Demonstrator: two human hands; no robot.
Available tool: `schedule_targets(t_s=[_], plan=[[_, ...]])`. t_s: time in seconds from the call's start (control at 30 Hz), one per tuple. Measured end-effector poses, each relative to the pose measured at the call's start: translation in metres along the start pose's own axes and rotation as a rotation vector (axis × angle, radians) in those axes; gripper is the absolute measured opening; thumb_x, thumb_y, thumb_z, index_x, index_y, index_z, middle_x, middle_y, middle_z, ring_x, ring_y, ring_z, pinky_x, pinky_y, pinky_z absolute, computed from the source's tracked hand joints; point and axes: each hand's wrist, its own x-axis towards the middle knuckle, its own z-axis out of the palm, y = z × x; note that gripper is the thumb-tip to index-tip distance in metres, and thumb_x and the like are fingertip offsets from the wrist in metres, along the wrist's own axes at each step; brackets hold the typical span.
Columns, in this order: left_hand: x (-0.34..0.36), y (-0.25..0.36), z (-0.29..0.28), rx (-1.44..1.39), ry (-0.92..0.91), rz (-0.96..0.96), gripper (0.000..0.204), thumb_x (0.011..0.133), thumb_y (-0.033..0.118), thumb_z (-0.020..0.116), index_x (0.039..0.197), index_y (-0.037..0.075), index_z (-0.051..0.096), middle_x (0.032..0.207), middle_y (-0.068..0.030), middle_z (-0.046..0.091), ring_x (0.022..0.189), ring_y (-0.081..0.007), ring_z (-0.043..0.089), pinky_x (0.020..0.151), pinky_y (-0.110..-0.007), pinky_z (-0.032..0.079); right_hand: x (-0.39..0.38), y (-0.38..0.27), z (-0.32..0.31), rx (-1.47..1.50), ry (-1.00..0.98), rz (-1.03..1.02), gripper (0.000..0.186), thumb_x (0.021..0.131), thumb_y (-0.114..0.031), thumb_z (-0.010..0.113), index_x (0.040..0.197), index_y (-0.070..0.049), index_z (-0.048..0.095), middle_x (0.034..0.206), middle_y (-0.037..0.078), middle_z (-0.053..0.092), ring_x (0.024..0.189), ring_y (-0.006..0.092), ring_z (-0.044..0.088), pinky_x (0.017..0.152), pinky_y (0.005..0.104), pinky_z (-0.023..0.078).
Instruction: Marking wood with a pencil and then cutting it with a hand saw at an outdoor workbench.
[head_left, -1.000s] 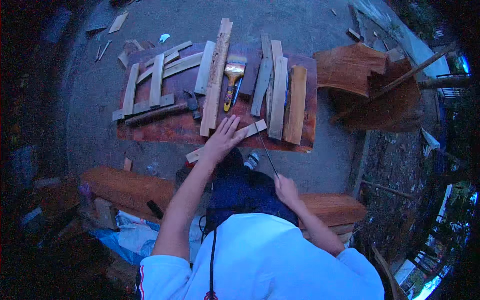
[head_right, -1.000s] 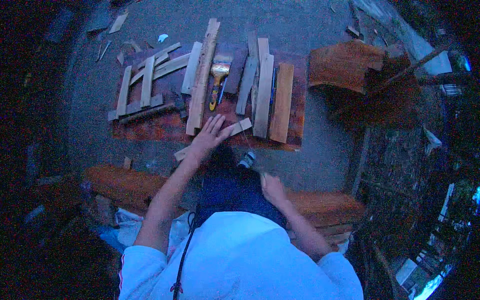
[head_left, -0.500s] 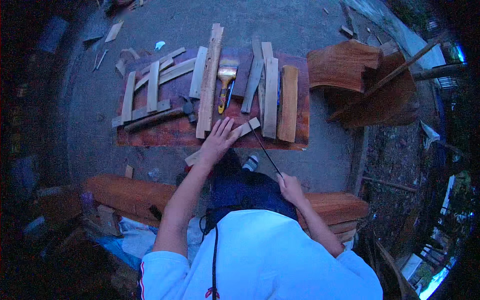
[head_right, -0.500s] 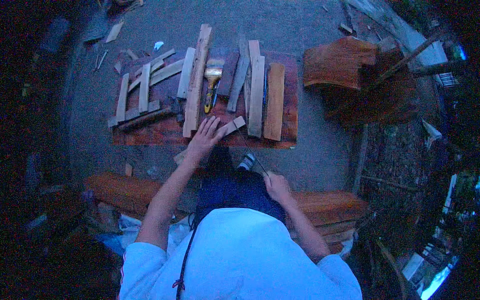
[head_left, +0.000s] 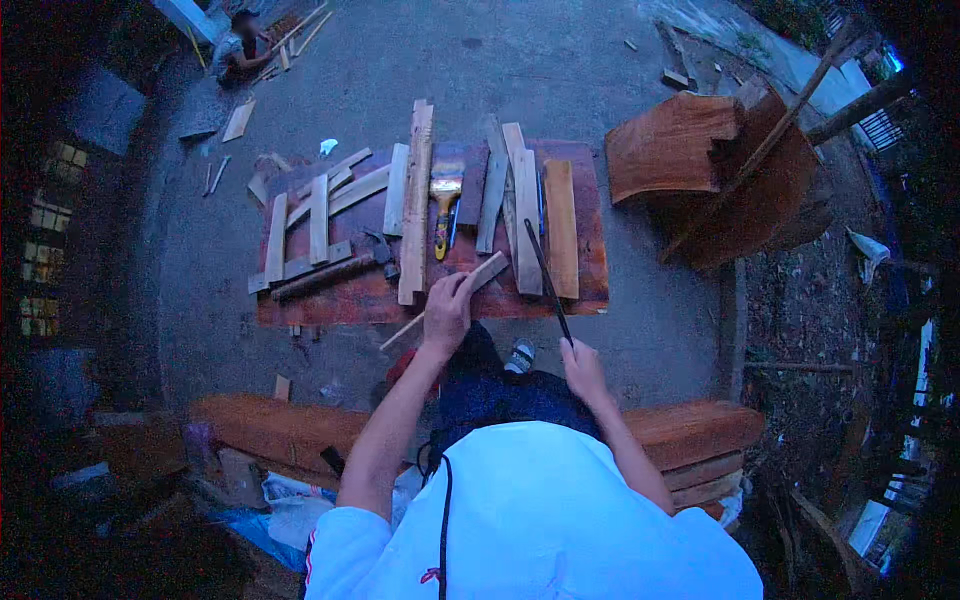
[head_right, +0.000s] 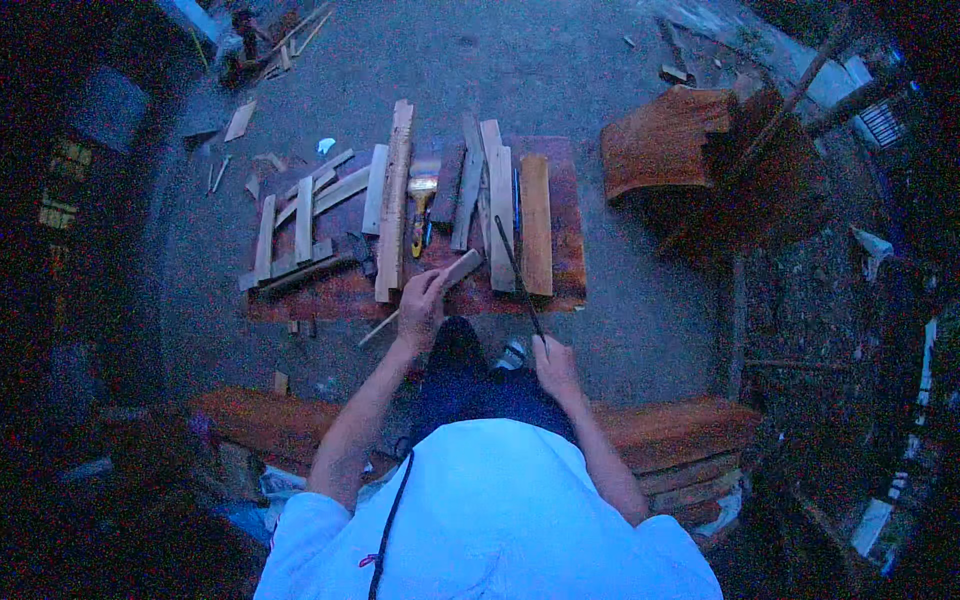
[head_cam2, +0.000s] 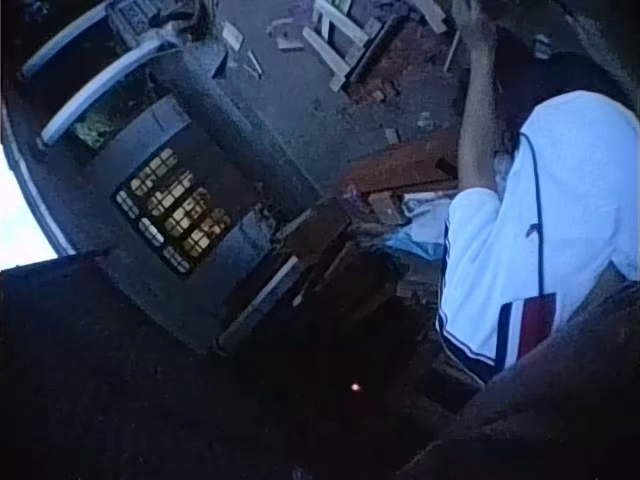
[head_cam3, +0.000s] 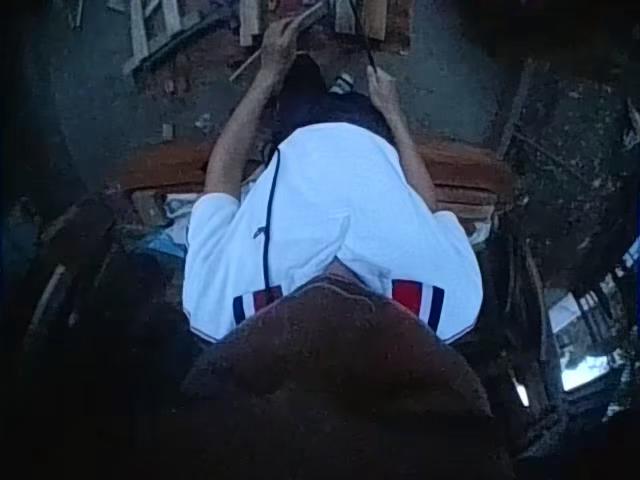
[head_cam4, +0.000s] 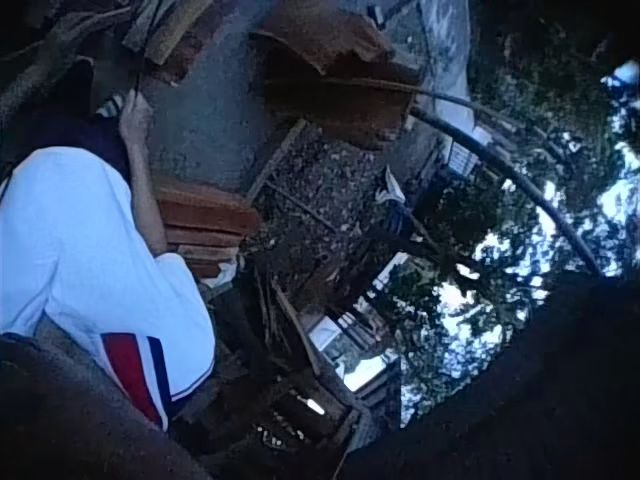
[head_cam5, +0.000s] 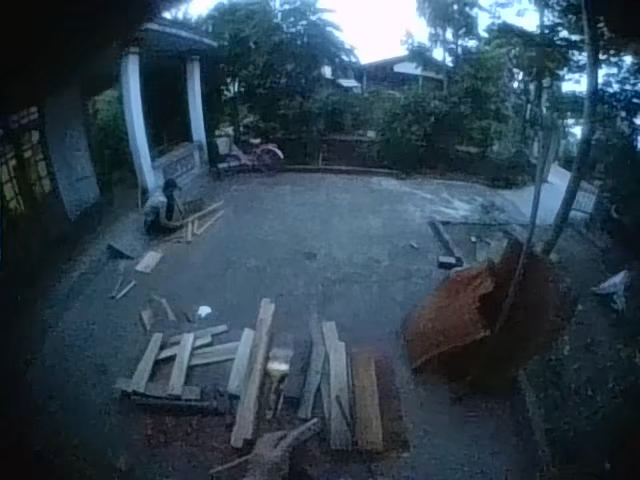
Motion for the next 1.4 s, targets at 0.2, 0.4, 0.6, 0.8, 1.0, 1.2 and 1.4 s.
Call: schedule_targets(t_s=[0.2,0.4,0.6,0.8,1.0,1.2,1.4], plan=[[0.002,-0.001,-0.001,-0.030,-0.030,-0.032,0.027,0.085,0.004,0.063,0.112,0.006,0.066,0.093,-0.0124,0.059,0.088,-0.0319,0.060,0.077,-0.044,0.050,-0.001,0.000,0.010,0.011,0.084,-0.226,0.036,0.103,-0.029,0.049,0.090,0.002,0.060,0.080,0.025,0.063,0.079,0.0467,0.061,0.067,0.0489,0.045],[-0.004,-0.004,-0.006,0.069,0.002,0.083,0.024,0.084,0.008,0.067,0.109,0.007,0.066,0.090,-0.0105,0.058,0.081,-0.0292,0.059,0.069,-0.041,0.050,0.009,-0.004,0.017,-0.063,-0.025,-0.262,0.031,0.102,-0.026,0.050,0.094,0.001,0.061,0.083,0.027,0.063,0.084,0.0480,0.062,0.069,0.0529,0.046],[-0.017,0.001,-0.016,0.149,-0.041,0.096,0.030,0.083,0.014,0.071,0.111,0.008,0.065,0.092,-0.0083,0.058,0.081,-0.0265,0.058,0.070,-0.040,0.051,0.025,-0.001,0.032,-0.148,-0.101,-0.246,0.034,0.102,-0.031,0.047,0.098,-0.001,0.062,0.088,0.030,0.065,0.086,0.0503,0.062,0.074,0.0596,0.048],[-0.024,-0.010,-0.018,0.184,-0.086,0.099,0.036,0.081,0.026,0.075,0.112,0.009,0.066,0.100,-0.0080,0.060,0.088,-0.0269,0.060,0.077,-0.041,0.052,0.023,-0.005,0.042,-0.163,-0.116,-0.252,0.035,0.102,-0.032,0.046,0.097,-0.001,0.061,0.086,0.030,0.065,0.085,0.0505,0.062,0.073,0.0608,0.047],[-0.029,-0.015,-0.020,0.130,-0.198,0.201,0.061,0.079,0.032,0.076,0.129,0.004,0.058,0.130,-0.0144,0.056,0.117,-0.0320,0.055,0.102,-0.042,0.044,0.018,0.002,0.041,-0.154,-0.110,-0.276,0.031,0.102,-0.029,0.048,0.096,-0.003,0.062,0.085,0.031,0.064,0.086,0.0518,0.061,0.071,0.0596,0.047],[-0.040,-0.032,-0.019,0.490,-0.335,0.382,0.067,0.085,0.023,0.063,0.146,0.004,0.045,0.153,-0.0141,0.043,0.140,-0.0305,0.041,0.118,-0.043,0.032,0.015,0.004,0.042,-0.296,-0.163,-0.222,0.031,0.102,-0.030,0.047,0.106,-0.003,0.061,0.084,0.029,0.067,0.079,0.0483,0.065,0.072,0.0584,0.051],[-0.038,-0.039,-0.009,0.372,-0.311,0.369,0.059,0.088,0.012,0.052,0.146,0.005,0.044,0.154,-0.0135,0.042,0.141,-0.0298,0.042,0.119,-0.044,0.033,0.009,-0.007,0.044,-0.311,-0.138,-0.151,0.030,0.102,-0.030,0.047,0.101,-0.003,0.062,0.083,0.032,0.064,0.082,0.0522,0.062,0.073,0.0619,0.047]])
